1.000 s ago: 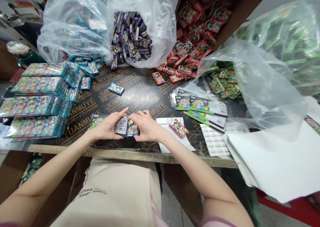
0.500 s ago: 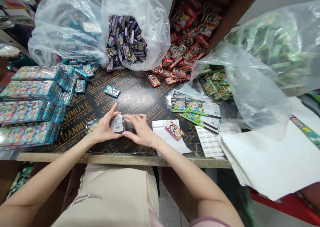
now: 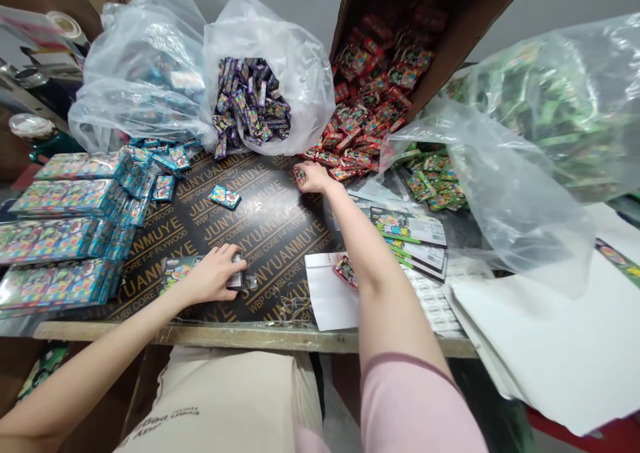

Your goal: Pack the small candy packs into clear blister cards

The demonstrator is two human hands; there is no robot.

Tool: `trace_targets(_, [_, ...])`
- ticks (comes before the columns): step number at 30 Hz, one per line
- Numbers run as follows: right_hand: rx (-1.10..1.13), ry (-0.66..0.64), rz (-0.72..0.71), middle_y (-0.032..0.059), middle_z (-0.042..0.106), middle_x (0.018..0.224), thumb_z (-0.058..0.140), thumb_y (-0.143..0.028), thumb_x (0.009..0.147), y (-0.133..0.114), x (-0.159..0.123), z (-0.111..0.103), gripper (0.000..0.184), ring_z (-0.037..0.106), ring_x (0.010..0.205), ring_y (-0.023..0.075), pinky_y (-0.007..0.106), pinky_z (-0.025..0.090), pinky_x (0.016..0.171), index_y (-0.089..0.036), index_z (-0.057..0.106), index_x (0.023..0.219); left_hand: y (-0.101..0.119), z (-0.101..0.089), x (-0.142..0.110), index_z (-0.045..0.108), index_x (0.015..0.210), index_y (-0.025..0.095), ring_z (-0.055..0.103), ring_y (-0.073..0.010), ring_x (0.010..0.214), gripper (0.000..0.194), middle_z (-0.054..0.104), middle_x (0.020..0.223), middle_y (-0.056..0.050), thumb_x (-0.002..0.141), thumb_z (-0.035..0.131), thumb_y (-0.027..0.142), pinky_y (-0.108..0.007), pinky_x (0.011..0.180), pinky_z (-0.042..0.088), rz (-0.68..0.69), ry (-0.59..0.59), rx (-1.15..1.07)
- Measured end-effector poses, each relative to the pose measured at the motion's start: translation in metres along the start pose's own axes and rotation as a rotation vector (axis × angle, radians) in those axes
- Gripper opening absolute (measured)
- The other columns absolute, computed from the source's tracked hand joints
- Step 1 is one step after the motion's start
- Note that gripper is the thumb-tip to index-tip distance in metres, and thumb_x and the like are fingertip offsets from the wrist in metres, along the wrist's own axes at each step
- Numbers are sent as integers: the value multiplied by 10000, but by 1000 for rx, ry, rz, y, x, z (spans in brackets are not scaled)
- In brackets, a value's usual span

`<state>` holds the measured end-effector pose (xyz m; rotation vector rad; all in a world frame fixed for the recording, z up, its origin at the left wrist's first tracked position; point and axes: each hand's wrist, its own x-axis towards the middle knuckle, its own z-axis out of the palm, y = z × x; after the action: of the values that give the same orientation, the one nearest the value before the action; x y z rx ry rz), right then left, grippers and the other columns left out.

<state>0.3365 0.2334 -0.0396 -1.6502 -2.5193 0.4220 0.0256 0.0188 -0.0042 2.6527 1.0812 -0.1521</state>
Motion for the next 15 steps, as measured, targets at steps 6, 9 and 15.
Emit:
trace_targets(6, [13,83,-144,184,524,1188,653,-578,703,-88,-75,44,790,465,1109,354,479,372,923,-147,473,1341,-17,12,-13,296,1430,227,447,-303,1144,913,480,1249,-129,636,739,310,-440,965,373,-107,138,-160])
trace_targets(9, [201,127,-207,175,491,1248,646,-489,762,-115,-110,61,742,467,1157,322,471,378,959,-155,416,1384,-25,20,-20,212,1465,210,472,-305,1110,992,508,1231,-131,626,734,291,-444,939,392,-195,194,-214])
trace_targets(15, [366,171,-307,140,528,1286,742,-397,705,-159,-144,37,836,501,1156,301,454,396,978,-183,343,1408,-25,18,-23,16,1497,206,493,-298,1068,1185,512,1251,-129,595,777,314,-439,907,415,-208,329,-324])
